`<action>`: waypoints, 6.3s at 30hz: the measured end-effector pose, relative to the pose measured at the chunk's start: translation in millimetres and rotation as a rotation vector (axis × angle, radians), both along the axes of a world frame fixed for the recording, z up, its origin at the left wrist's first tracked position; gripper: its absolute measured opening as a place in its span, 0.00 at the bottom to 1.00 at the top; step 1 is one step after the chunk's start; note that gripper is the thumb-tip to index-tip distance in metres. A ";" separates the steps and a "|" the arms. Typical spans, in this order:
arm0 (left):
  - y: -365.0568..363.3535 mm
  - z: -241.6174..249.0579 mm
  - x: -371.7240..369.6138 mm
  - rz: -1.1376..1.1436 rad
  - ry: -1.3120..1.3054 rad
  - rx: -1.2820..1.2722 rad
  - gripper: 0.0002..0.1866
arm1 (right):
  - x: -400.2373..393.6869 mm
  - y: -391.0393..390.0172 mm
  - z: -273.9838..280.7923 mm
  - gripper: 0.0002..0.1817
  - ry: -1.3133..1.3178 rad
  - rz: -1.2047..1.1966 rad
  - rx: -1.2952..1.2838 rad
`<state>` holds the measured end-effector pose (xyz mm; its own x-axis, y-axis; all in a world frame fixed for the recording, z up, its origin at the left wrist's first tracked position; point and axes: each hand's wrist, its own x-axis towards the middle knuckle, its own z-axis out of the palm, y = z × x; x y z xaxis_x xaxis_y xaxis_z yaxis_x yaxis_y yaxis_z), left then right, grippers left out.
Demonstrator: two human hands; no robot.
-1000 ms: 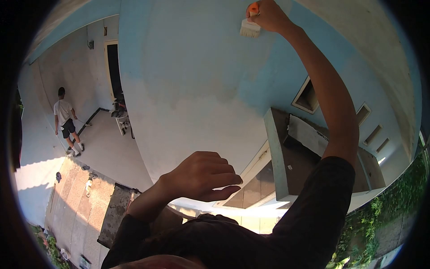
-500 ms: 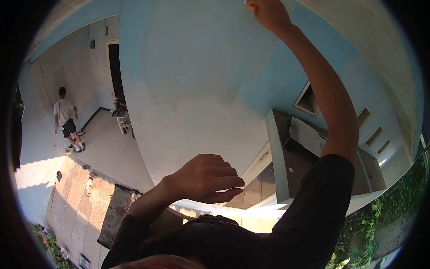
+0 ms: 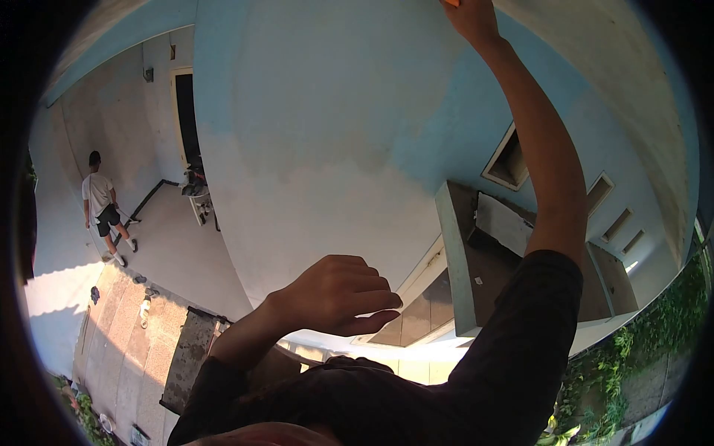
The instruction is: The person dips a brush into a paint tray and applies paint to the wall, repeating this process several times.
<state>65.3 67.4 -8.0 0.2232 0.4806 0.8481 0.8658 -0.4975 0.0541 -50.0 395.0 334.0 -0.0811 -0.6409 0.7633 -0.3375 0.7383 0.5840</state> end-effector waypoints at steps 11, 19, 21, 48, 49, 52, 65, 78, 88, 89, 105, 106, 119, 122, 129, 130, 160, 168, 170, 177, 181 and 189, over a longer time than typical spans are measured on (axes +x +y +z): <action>-1.1 -0.2 0.9 -0.009 -0.005 0.011 0.08 | 58.3 49.7 -32.2 0.05 0.025 -0.166 -0.094; -6.3 2.5 2.7 -0.012 -0.001 0.018 0.06 | 93.3 31.2 -25.0 0.08 -0.329 -0.498 -0.256; -8.1 2.8 3.9 -0.008 0.007 -0.011 0.06 | 83.9 47.0 -4.6 0.08 -0.118 -0.331 -0.120; -2.9 2.7 1.0 -0.007 0.000 -0.039 0.08 | 102.6 75.2 -25.0 0.07 -0.148 -0.395 -0.120; -2.7 2.3 1.1 0.000 -0.005 -0.037 0.08 | 100.0 90.8 -3.8 0.07 0.033 -0.571 -0.112; -2.2 2.6 0.2 -0.001 -0.014 -0.042 0.08 | 98.2 56.5 -4.7 0.04 0.050 -0.089 -0.053; 3.1 0.7 -0.1 -0.003 -0.022 0.031 0.07 | 76.7 10.7 -178.8 0.03 -0.801 -0.531 -0.266; -0.7 3.3 -2.9 0.020 -0.021 -0.043 0.07 | 55.5 35.1 -134.7 0.10 -0.110 -0.422 0.271; 1.6 3.0 -1.9 -0.006 -0.009 -0.063 0.07 | 56.5 8.5 -234.8 0.03 -0.768 -0.395 -0.135; 1.8 3.7 -2.0 -0.003 -0.007 -0.063 0.07 | 49.2 17.9 -213.2 0.04 -0.722 -0.393 -0.229; 0.6 4.0 -0.9 0.005 -0.002 -0.018 0.06 | 51.5 -7.4 -271.5 0.08 -0.580 -0.377 0.213; 0.8 3.1 -0.2 -0.001 -0.003 -0.019 0.06 | 52.4 -13.7 -277.7 0.07 -0.700 -0.372 0.117; -2.7 4.1 1.0 0.012 -0.012 -0.013 0.06 | 52.9 -6.0 -14.9 0.05 0.071 -0.097 0.015; -2.8 3.4 1.5 0.008 -0.006 -0.013 0.06 | 47.6 2.6 -31.5 0.06 0.125 -0.157 0.067; -5.3 7.6 0.4 -0.005 0.006 -0.035 0.07 | 72.0 5.5 -233.7 0.12 -0.723 -0.543 0.084; -3.4 6.7 0.3 -0.008 0.001 -0.032 0.07 | 75.4 9.2 -237.6 0.12 -0.717 -0.552 0.080; -0.2 2.9 8.2 -0.032 0.014 0.028 0.06 | 91.8 40.3 -158.8 0.04 -0.667 -0.429 -0.319; -2.7 2.7 10.2 -0.009 0.017 -0.014 0.06 | 66.7 33.9 -23.1 0.04 -0.001 0.088 -0.044; -2.7 2.5 9.0 0.007 0.026 -0.066 0.08 | 61.6 4.6 -13.1 0.04 0.084 0.051 0.018; -1.5 3.4 5.2 -0.006 0.014 -0.041 0.07 | 14.3 -34.2 -2.7 0.04 0.165 -0.221 0.001; -3.0 4.9 2.3 -0.013 0.014 -0.009 0.05 | -8.7 -43.4 -20.5 0.05 0.117 -0.279 -0.018; -6.0 6.3 -2.9 -0.010 0.017 0.026 0.05 | -25.4 -78.3 4.0 0.08 0.158 -0.301 -0.063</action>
